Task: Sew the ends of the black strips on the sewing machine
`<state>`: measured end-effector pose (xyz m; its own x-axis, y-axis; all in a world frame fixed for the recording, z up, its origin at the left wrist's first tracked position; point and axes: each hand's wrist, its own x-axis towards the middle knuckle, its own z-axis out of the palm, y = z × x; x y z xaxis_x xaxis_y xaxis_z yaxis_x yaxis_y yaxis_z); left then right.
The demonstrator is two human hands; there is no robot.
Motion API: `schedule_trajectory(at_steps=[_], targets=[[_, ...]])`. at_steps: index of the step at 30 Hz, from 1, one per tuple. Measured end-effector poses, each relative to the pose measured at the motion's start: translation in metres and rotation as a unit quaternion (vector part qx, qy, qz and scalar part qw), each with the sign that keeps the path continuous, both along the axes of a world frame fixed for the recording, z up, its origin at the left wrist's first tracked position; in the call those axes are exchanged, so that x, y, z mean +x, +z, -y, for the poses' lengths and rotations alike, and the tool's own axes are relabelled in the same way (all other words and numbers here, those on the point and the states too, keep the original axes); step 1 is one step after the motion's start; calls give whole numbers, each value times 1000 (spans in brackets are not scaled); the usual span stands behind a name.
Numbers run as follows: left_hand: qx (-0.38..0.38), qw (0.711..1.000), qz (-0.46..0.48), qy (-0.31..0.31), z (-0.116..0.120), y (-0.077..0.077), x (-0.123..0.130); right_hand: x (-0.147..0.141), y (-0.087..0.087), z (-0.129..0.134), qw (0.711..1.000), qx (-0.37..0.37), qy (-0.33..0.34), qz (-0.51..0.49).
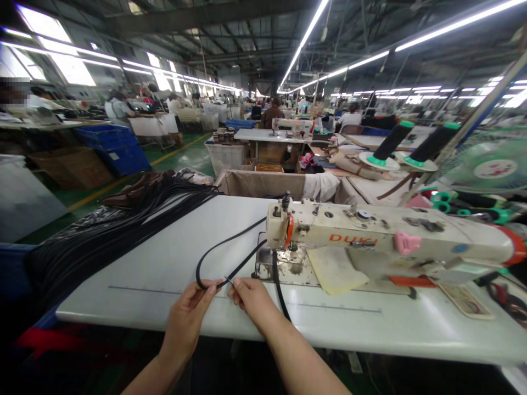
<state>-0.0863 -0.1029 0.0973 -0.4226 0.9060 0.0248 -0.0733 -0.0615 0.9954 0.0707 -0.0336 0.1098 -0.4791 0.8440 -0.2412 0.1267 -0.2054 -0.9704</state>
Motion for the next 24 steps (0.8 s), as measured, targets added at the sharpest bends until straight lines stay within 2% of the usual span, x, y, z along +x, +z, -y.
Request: schedule_trajectory(at_steps=[6, 8, 9, 10, 12, 14, 15, 16, 20, 24], targets=[[-37, 999, -32, -10, 12, 8, -7, 3, 8, 5, 996, 76, -14, 35], [-60, 997, -51, -16, 13, 7, -18, 12, 12, 7, 982, 147, -42, 107], [-68, 996, -58, -21, 12, 6, -26, 18, 13, 9, 963, 203, -57, 170], [-73, 995, -67, -27, 11, 5, -34, 25, 14, 10, 928, 268, -73, 247], [-77, 991, -102, -45, 7, 2, -55, 40, 13, 13, 827, 380, -102, 402], [-90, 979, -172, -56, 2, -2, -79, 56, 9, 15, 739, 428, -122, 506], [-101, 972, -208, -50, -1, -3, -92, 63, 6, 17, 712, 430, -123, 541], [-115, 962, -243, -41, -3, -5, -105, 69, 3, 18, 698, 424, -114, 565], [-163, 918, -363, -6, -10, -6, -156, 81, -5, 25, 697, 383, -46, 604], [-175, 859, -478, 54, -14, 6, -208, 80, -5, 28, 693, 373, -12, 617]])
